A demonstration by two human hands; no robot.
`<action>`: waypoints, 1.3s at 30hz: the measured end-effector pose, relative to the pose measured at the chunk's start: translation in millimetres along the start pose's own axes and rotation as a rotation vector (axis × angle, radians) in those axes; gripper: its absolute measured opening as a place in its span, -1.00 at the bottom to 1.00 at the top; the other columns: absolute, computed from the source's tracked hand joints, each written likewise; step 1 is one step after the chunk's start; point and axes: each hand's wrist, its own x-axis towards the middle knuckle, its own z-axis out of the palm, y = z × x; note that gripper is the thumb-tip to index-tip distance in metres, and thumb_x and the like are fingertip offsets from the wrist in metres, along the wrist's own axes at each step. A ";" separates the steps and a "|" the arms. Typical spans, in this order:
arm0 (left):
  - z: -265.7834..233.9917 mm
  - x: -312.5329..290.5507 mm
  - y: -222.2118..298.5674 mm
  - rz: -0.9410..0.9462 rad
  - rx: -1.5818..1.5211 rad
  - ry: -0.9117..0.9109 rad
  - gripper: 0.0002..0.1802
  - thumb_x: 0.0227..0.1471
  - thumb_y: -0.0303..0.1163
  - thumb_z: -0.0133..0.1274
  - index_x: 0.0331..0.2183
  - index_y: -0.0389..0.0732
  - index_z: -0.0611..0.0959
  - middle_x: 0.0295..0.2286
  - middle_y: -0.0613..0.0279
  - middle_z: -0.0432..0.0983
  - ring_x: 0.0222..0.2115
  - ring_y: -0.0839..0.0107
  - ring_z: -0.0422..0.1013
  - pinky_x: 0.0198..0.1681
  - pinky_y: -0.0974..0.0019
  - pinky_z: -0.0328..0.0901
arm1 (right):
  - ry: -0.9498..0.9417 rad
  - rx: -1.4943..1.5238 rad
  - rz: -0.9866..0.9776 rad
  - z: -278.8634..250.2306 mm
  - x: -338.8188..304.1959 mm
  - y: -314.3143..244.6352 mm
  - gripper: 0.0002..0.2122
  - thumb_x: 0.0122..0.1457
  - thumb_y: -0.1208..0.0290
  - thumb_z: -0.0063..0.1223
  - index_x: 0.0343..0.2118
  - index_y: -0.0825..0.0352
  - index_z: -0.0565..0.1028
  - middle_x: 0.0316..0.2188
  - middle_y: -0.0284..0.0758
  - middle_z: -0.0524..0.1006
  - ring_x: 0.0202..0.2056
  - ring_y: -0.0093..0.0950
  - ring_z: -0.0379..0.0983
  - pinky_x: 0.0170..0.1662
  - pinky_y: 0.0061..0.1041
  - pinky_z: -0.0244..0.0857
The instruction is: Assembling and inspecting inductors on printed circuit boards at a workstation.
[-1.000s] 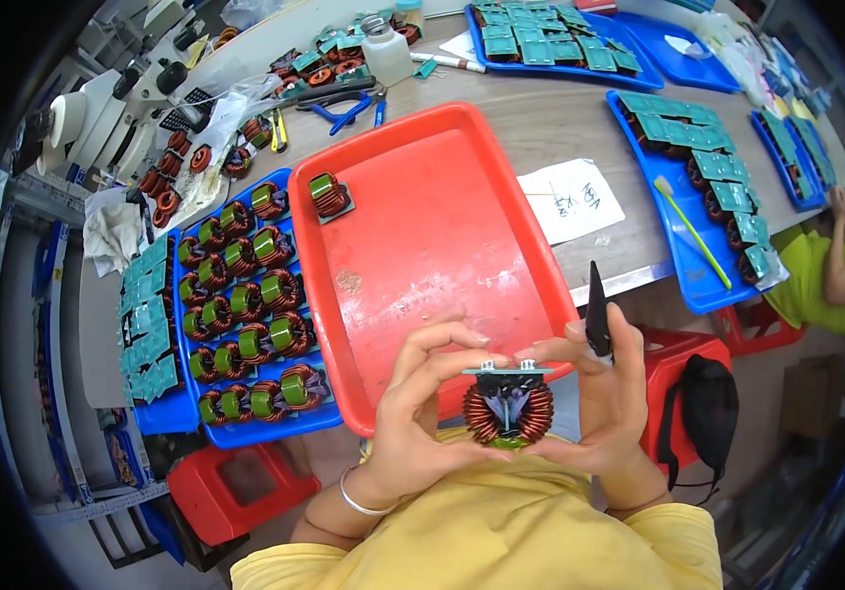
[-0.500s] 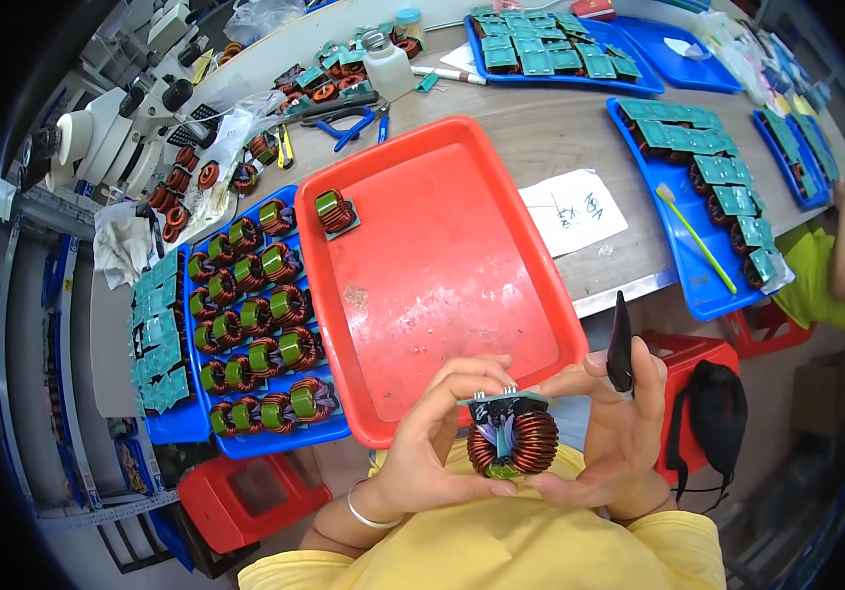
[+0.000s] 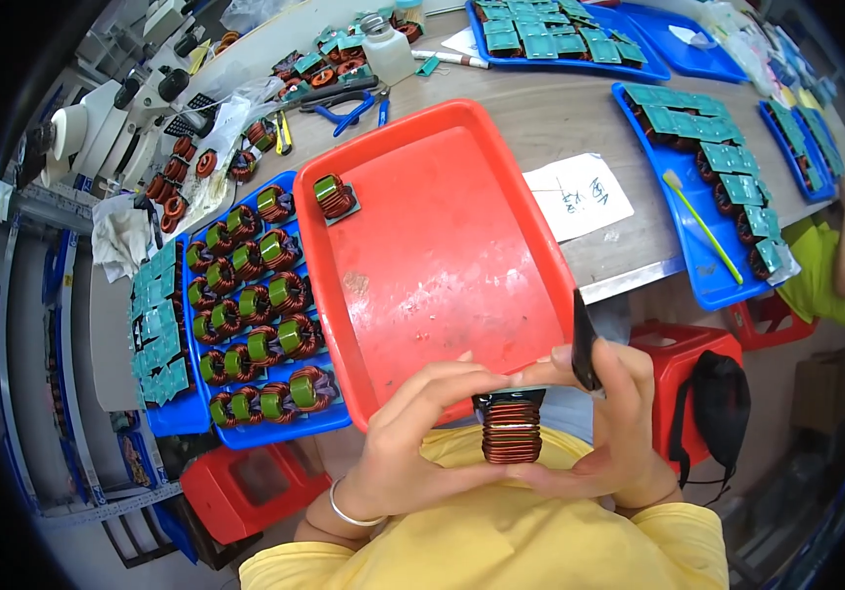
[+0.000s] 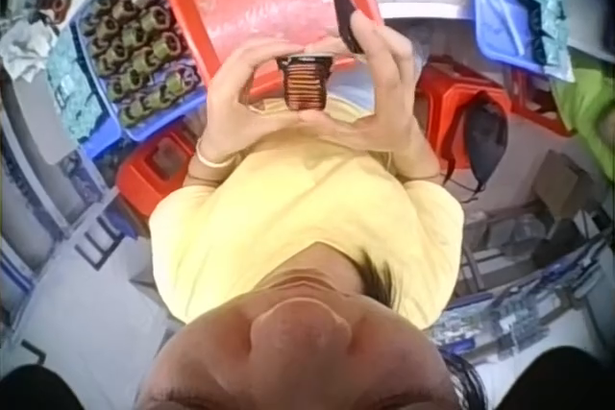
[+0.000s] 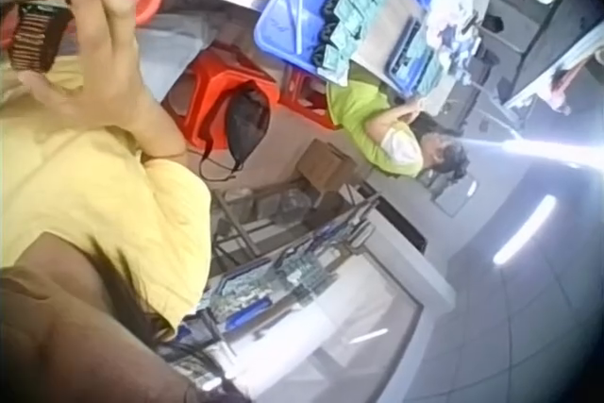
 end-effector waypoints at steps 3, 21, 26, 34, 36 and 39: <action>14.1 -8.9 -9.7 -0.084 -0.508 0.094 -0.18 -0.38 -0.57 0.31 -0.02 -0.30 0.28 -0.13 0.12 0.29 -0.05 0.30 0.24 0.07 0.24 0.11 | 0.034 0.195 0.042 0.9 1.7 3.1 0.02 -0.30 0.40 0.39 0.17 0.41 -0.16 -0.05 -0.20 0.17 -0.15 -0.25 0.38 -0.07 -0.30 0.21; 5.9 -5.6 -7.9 -0.011 -0.287 0.183 -0.31 -0.46 -0.50 0.34 -0.15 -0.37 0.47 -0.19 0.09 0.32 -0.09 0.23 0.26 0.10 0.08 0.02 | 0.134 0.406 0.085 19.8 -7.7 12.5 -0.10 -0.25 0.46 0.36 0.13 0.48 -0.02 -0.03 -0.12 0.17 -0.08 -0.28 0.37 -0.05 -0.39 0.26; 3.3 -7.8 -10.1 0.018 -0.173 0.202 -0.34 -0.48 -0.44 0.34 -0.18 -0.33 0.52 -0.22 0.10 0.37 -0.12 0.21 0.27 0.09 0.03 -0.01 | 0.149 0.454 0.111 22.9 -7.1 10.8 -0.11 -0.25 0.48 0.35 0.13 0.49 -0.02 -0.04 -0.12 0.18 -0.10 -0.29 0.38 -0.05 -0.40 0.27; 5.0 -9.8 -16.0 -0.006 -0.262 0.189 -0.30 -0.50 -0.42 0.35 -0.17 -0.37 0.50 -0.21 0.09 0.38 -0.11 0.22 0.27 0.09 0.06 -0.01 | 0.165 0.398 0.044 22.4 -7.3 14.5 -0.09 -0.28 0.45 0.38 0.12 0.50 0.00 -0.05 -0.11 0.20 -0.13 -0.31 0.40 -0.08 -0.43 0.28; 7.9 -10.7 -14.7 -0.081 -0.388 0.210 -0.25 -0.52 -0.43 0.37 -0.16 -0.41 0.47 -0.20 0.08 0.37 -0.10 0.23 0.26 0.10 0.11 -0.02 | 0.147 0.306 0.118 18.2 -9.0 10.1 -0.07 -0.32 0.42 0.41 0.11 0.51 0.02 -0.06 -0.11 0.22 -0.15 -0.34 0.40 -0.09 -0.45 0.29; 9.8 -11.7 -15.5 -0.106 -0.492 0.213 -0.22 -0.54 -0.44 0.39 -0.15 -0.43 0.45 -0.17 0.06 0.36 -0.09 0.25 0.25 0.12 0.13 -0.03 | 0.203 0.327 0.091 20.2 -5.7 8.1 -0.07 -0.34 0.40 0.43 0.10 0.52 0.03 -0.07 -0.10 0.23 -0.18 -0.36 0.41 -0.13 -0.46 0.31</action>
